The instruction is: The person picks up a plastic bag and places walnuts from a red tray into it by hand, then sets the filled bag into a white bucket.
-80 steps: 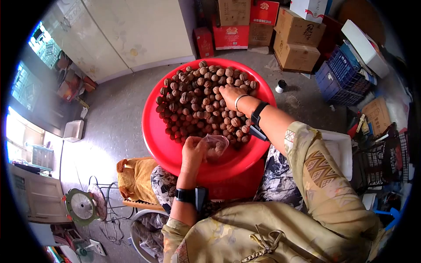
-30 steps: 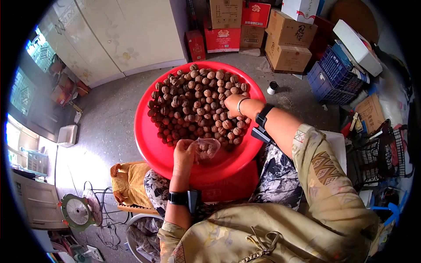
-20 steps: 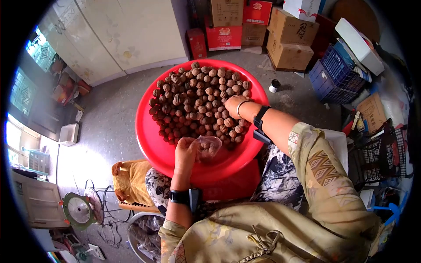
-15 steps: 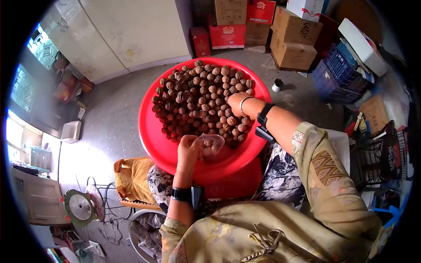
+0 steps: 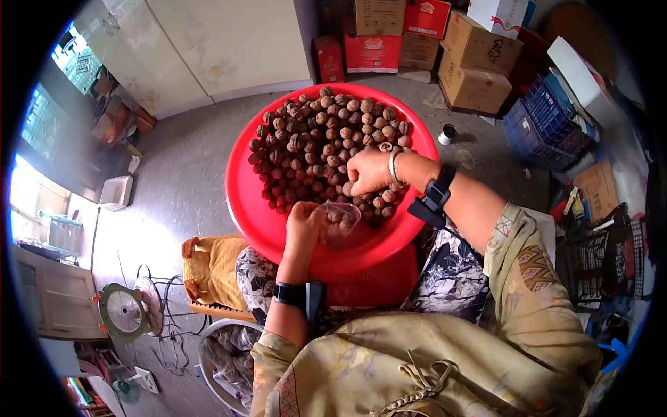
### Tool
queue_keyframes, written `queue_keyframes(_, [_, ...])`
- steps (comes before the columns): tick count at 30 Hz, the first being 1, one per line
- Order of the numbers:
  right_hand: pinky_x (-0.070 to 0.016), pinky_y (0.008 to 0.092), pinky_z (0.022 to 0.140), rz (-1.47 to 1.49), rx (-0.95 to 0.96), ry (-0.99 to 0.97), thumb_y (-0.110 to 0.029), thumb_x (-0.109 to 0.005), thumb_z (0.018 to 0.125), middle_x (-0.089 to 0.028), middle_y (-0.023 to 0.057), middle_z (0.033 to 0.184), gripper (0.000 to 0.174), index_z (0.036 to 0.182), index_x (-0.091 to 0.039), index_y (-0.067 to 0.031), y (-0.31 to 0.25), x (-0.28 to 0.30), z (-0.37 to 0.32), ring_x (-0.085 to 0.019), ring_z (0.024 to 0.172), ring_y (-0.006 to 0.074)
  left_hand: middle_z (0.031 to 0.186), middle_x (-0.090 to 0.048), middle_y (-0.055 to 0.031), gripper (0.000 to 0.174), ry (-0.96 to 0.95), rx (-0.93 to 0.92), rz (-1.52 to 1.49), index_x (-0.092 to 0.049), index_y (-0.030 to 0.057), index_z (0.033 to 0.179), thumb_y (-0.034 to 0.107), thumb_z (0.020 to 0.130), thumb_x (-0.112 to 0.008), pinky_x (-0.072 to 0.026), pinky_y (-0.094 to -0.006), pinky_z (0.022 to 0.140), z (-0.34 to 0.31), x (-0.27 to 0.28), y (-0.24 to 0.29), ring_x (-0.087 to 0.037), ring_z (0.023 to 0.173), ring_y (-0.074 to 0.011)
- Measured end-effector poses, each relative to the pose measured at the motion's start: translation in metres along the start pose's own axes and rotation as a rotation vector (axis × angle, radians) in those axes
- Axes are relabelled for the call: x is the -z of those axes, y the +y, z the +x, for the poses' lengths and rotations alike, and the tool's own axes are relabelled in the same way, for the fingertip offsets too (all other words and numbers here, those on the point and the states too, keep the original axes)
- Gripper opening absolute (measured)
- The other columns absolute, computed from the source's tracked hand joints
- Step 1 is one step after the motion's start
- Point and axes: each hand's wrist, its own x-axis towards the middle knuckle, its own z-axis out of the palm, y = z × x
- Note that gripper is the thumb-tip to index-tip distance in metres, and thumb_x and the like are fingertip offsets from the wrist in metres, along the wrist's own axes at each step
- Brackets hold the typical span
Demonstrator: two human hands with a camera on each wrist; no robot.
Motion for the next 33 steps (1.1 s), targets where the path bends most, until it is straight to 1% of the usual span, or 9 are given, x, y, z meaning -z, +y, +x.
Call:
queue_keyframes(4, [-0.0516, 0.0379, 0.072, -0.096, 0.152, -0.024, -0.026, -0.067, 0.069, -0.068, 0.0148, 0.080, 0.026, 0.083, -0.067, -0.0031, -0.025, -0.015, -0.005, -0.066, 0.078, 0.0294, 0.060, -0.054, -0.0065, 0.014, 0.005, -0.018, -0.044, -0.051, -0.0016, 0.096, 0.009, 0.088, -0.055, -0.0376, -0.0262, 0.035, 0.003, 0.000, -0.004, -0.047, 0.039, -0.0129])
queue_keyframes(10, [-0.0512, 0.0383, 0.076, -0.052, 0.195, 0.155, -0.023, -0.067, 0.072, -0.068, 0.0165, 0.085, 0.027, 0.090, -0.066, -0.0038, -0.031, -0.025, -0.009, -0.066, 0.083, 0.0305, 0.060, -0.054, -0.0067, 0.013, 0.026, -0.025, -0.039, -0.051, -0.0004, 0.095, 0.009, 0.087, -0.055, -0.0399, -0.0265, 0.036, 0.008, 0.002, -0.010, -0.049, 0.040, -0.0136])
queue_keyframes(16, [-0.0514, 0.0396, 0.076, -0.082, 0.112, 0.059, -0.021, -0.067, 0.073, -0.067, 0.0177, 0.084, 0.023, 0.089, -0.067, -0.0053, -0.047, -0.048, -0.035, -0.066, 0.082, 0.0326, 0.070, -0.058, -0.0049, 0.016, 0.047, 0.071, 0.008, -0.058, -0.0011, 0.096, 0.013, 0.087, -0.057, -0.0444, -0.0263, 0.048, -0.003, 0.002, 0.006, -0.054, 0.056, -0.0120])
queue_keyframes(19, [-0.0502, 0.0436, 0.080, -0.203, 0.053, 0.057, -0.019, -0.061, 0.075, -0.066, 0.0214, 0.090, 0.020, 0.088, -0.065, -0.0042, -0.060, -0.071, -0.039, -0.064, 0.089, 0.0373, 0.058, -0.056, -0.0092, 0.012, 0.095, -0.025, 0.041, -0.052, -0.0023, 0.093, 0.007, 0.086, -0.053, -0.0418, -0.0293, 0.035, 0.000, 0.001, 0.004, -0.053, 0.040, -0.0164])
queue_keyframes(24, [-0.0497, 0.0442, 0.078, -0.166, 0.020, 0.110, -0.018, -0.060, 0.077, -0.065, 0.0219, 0.088, 0.017, 0.086, -0.064, -0.0046, -0.056, -0.090, -0.023, -0.063, 0.088, 0.0390, 0.060, -0.060, -0.0112, 0.017, 0.201, -0.063, 0.146, -0.054, -0.0033, 0.090, 0.011, 0.082, -0.057, -0.0466, -0.0313, 0.040, 0.007, 0.003, -0.004, -0.057, 0.045, -0.0191])
queue_keyframes(26, [-0.0493, 0.0433, 0.072, -0.034, 0.158, 0.233, -0.011, -0.060, 0.075, -0.064, 0.0221, 0.082, 0.009, 0.081, -0.062, -0.0039, -0.049, -0.084, -0.023, -0.063, 0.083, 0.0376, 0.061, -0.061, -0.0121, 0.019, 0.253, -0.072, 0.193, -0.055, -0.0034, 0.087, 0.014, 0.080, -0.059, -0.0488, -0.0324, 0.044, 0.014, 0.006, -0.013, -0.059, 0.048, -0.0204])
queue_keyframes(28, [-0.0484, 0.0424, 0.068, 0.011, 0.362, 0.336, -0.005, -0.057, 0.071, -0.062, 0.0192, 0.077, 0.005, 0.075, -0.059, -0.0032, -0.034, -0.084, -0.013, -0.062, 0.077, 0.0368, 0.065, -0.059, -0.0067, 0.023, 0.305, -0.011, 0.186, -0.060, -0.0029, 0.086, 0.019, 0.078, -0.061, -0.0461, -0.0299, 0.047, 0.025, 0.010, -0.025, -0.055, 0.051, -0.0161])
queue_keyframes(31, [-0.0493, 0.0418, 0.072, 0.006, 0.387, 0.270, 0.000, -0.055, 0.069, -0.065, 0.0182, 0.082, 0.014, 0.080, -0.063, -0.0042, -0.043, -0.059, -0.025, -0.063, 0.083, 0.0361, 0.062, -0.059, -0.0070, 0.025, 0.344, -0.009, 0.224, -0.059, -0.0037, 0.084, 0.020, 0.077, -0.061, -0.0458, -0.0317, 0.044, 0.029, 0.012, -0.029, -0.054, 0.047, -0.0189])
queue_keyframes(33, [-0.0484, 0.0413, 0.069, -0.002, 0.355, 0.276, 0.002, -0.055, 0.067, -0.064, 0.0170, 0.079, 0.010, 0.074, -0.059, -0.0043, -0.037, -0.060, -0.021, -0.062, 0.078, 0.0352, 0.064, -0.061, -0.0080, 0.026, 0.352, -0.001, 0.267, -0.059, -0.0037, 0.086, 0.020, 0.077, -0.063, -0.0473, -0.0319, 0.047, 0.016, 0.008, -0.014, -0.056, 0.050, -0.0196])
